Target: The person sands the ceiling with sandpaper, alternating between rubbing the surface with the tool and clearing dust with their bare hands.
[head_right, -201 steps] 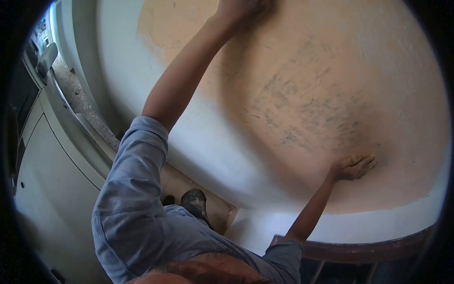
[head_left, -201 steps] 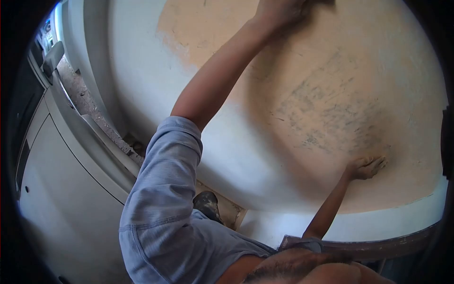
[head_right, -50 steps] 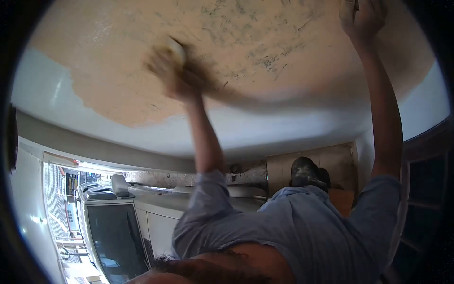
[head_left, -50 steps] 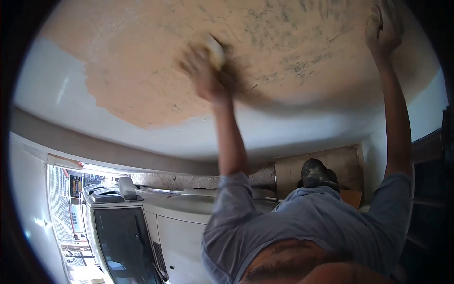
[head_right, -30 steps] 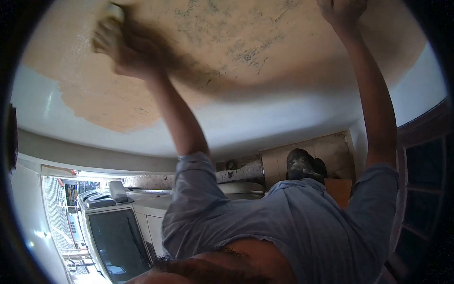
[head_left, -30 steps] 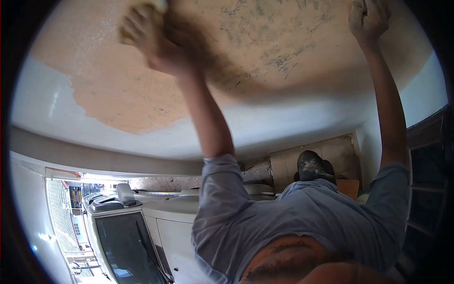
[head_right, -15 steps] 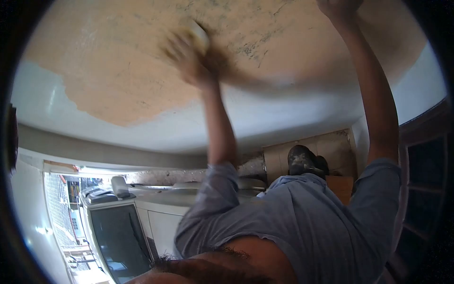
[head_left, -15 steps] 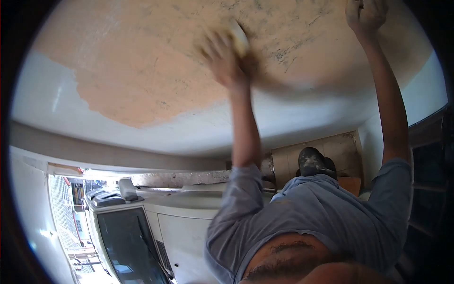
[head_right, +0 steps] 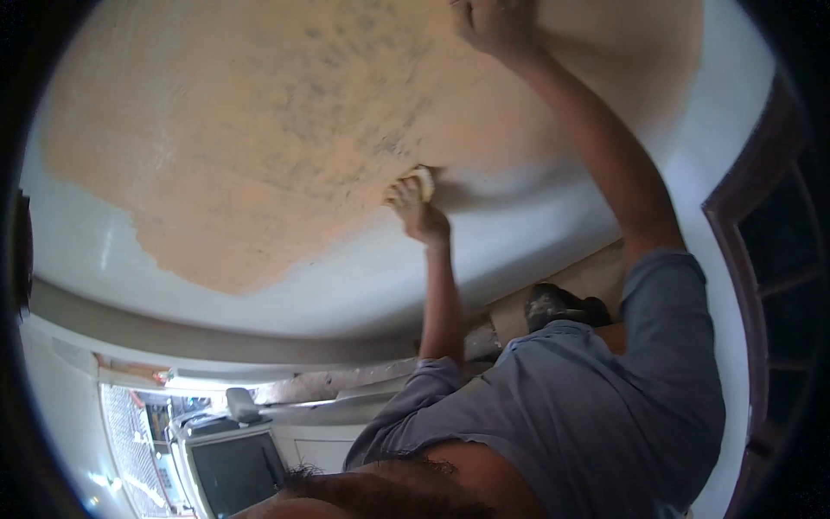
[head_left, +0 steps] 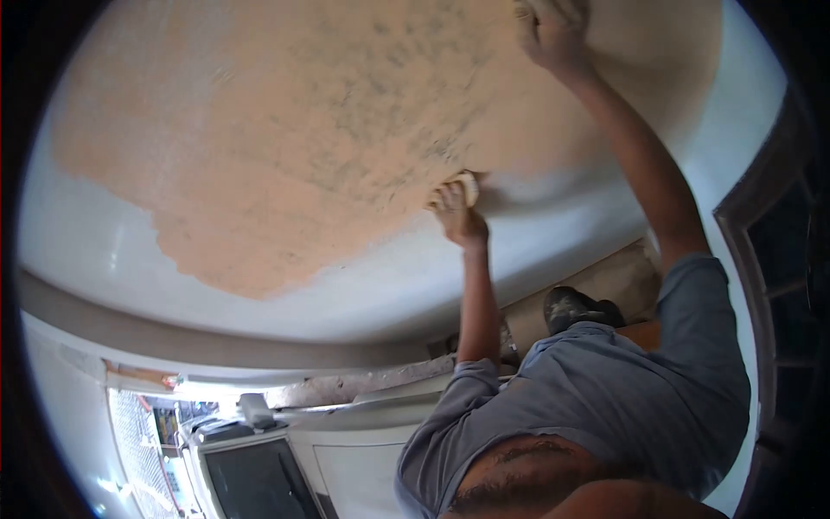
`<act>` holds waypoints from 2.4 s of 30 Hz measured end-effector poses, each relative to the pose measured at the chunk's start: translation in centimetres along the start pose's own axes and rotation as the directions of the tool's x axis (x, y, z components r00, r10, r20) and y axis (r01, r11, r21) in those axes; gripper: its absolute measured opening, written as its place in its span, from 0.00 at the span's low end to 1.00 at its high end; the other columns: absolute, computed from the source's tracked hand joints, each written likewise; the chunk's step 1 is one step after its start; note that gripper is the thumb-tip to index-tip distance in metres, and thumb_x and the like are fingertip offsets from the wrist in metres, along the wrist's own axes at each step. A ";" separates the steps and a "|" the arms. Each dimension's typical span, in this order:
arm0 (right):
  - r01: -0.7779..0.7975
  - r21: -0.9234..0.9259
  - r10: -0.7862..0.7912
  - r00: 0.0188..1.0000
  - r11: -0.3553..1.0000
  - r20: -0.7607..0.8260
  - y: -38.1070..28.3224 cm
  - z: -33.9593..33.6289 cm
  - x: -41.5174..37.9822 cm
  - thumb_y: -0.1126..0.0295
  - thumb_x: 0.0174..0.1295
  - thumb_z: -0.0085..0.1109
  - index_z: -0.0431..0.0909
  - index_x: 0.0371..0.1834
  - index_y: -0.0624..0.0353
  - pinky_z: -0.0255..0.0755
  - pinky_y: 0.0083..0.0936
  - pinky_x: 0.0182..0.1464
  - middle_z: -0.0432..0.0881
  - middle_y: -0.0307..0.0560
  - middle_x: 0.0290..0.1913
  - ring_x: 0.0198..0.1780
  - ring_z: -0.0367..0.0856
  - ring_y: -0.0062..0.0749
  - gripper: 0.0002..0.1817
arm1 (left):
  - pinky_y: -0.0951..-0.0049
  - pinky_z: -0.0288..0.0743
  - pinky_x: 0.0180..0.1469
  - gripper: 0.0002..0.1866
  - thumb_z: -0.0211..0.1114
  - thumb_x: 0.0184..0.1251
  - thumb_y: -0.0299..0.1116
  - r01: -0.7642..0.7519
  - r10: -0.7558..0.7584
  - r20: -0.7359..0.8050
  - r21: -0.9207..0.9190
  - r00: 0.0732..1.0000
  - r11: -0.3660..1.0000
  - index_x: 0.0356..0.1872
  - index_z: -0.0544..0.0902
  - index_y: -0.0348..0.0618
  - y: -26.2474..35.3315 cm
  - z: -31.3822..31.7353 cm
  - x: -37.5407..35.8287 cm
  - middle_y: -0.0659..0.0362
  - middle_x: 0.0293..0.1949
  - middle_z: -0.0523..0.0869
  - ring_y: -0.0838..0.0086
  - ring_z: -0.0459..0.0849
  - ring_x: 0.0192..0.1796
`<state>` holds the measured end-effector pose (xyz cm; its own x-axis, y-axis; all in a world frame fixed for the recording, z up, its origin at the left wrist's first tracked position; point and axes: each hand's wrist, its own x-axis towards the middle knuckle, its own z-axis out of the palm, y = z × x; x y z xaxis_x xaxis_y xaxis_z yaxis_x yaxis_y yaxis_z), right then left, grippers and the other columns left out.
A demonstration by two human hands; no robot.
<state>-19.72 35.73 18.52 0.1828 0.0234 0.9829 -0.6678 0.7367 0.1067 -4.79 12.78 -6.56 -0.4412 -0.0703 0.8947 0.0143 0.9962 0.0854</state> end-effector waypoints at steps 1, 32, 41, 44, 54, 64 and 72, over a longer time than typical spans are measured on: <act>-0.007 0.084 0.011 0.999 0.996 -0.037 0.2 0.3 -0.1 0.69 0.69 0.43 0.73 0.63 0.68 0.55 0.43 0.71 0.74 0.58 0.66 0.71 0.67 0.50 0.22 | 0.38 0.48 0.74 0.24 0.55 0.61 0.18 0.129 -0.148 0.219 0.101 0.965 0.987 0.62 0.75 0.36 0.1 -0.6 0.6 0.42 0.64 0.76 0.47 0.68 0.71; -0.445 -0.582 0.287 -0.568 0.681 0.771 6.5 -37.1 -55.7 0.66 0.63 0.57 0.84 0.48 0.60 0.77 0.41 0.41 0.87 0.52 0.37 0.37 0.85 0.46 0.15 | 0.49 0.61 0.71 0.23 0.65 0.55 0.25 -0.052 0.018 -0.481 -0.056 0.876 0.997 0.56 0.82 0.44 0.4 -3.1 12.1 0.49 0.59 0.82 0.57 0.79 0.64; -0.556 -0.811 -0.218 -0.782 -0.179 0.584 6.2 -35.8 -55.0 0.66 0.64 0.58 0.84 0.45 0.63 0.76 0.36 0.33 0.87 0.49 0.31 0.32 0.85 0.39 0.14 | 0.54 0.67 0.67 0.24 0.65 0.53 0.25 0.006 -0.039 -0.336 -0.099 0.941 0.995 0.56 0.82 0.43 3.3 -8.0 22.8 0.54 0.57 0.84 0.61 0.80 0.62; -0.692 -0.708 0.334 -0.641 0.139 0.692 5.1 -32.9 -55.1 0.62 0.64 0.61 0.84 0.44 0.63 0.73 0.27 0.28 0.85 0.42 0.28 0.27 0.82 0.28 0.15 | 0.57 0.61 0.72 0.24 0.60 0.59 0.23 -0.036 -0.002 -0.402 -0.086 0.915 0.996 0.59 0.78 0.39 3.6 -11.1 30.4 0.52 0.63 0.78 0.61 0.75 0.67; -0.565 -0.822 0.351 -0.785 -0.070 0.510 7.1 -32.2 -48.9 0.62 0.69 0.56 0.81 0.53 0.62 0.78 0.26 0.41 0.86 0.48 0.42 0.39 0.84 0.28 0.17 | 0.54 0.69 0.66 0.24 0.66 0.61 0.35 -0.173 0.115 -0.293 -0.181 0.949 0.968 0.59 0.80 0.41 9.5 6.0 6.2 0.52 0.61 0.81 0.64 0.81 0.62; -0.442 -0.806 0.187 -0.897 -0.394 0.401 10.6 -41.2 -49.2 0.61 0.68 0.59 0.80 0.52 0.62 0.77 0.26 0.41 0.84 0.49 0.42 0.38 0.82 0.29 0.17 | 0.57 0.46 0.78 0.23 0.53 0.68 0.27 -0.268 0.303 -0.474 0.142 0.827 0.953 0.65 0.72 0.38 11.5 -6.0 36.9 0.50 0.70 0.70 0.63 0.63 0.75; -0.347 -0.724 0.004 -0.903 -0.596 0.429 9.8 -45.0 -60.7 0.60 0.67 0.61 0.79 0.51 0.62 0.77 0.26 0.42 0.83 0.49 0.42 0.38 0.81 0.29 0.17 | 0.52 0.67 0.67 0.30 0.67 0.55 0.30 -0.190 0.133 -0.253 -0.213 0.958 0.958 0.64 0.76 0.42 15.1 7.6 9.1 0.52 0.62 0.80 0.61 0.79 0.63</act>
<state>-4.90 71.98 -46.82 -0.4777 -0.3081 -0.8228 0.8570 0.0426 -0.5135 -15.42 27.53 -0.52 -0.1935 0.0525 0.9797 0.2888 0.9574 0.0058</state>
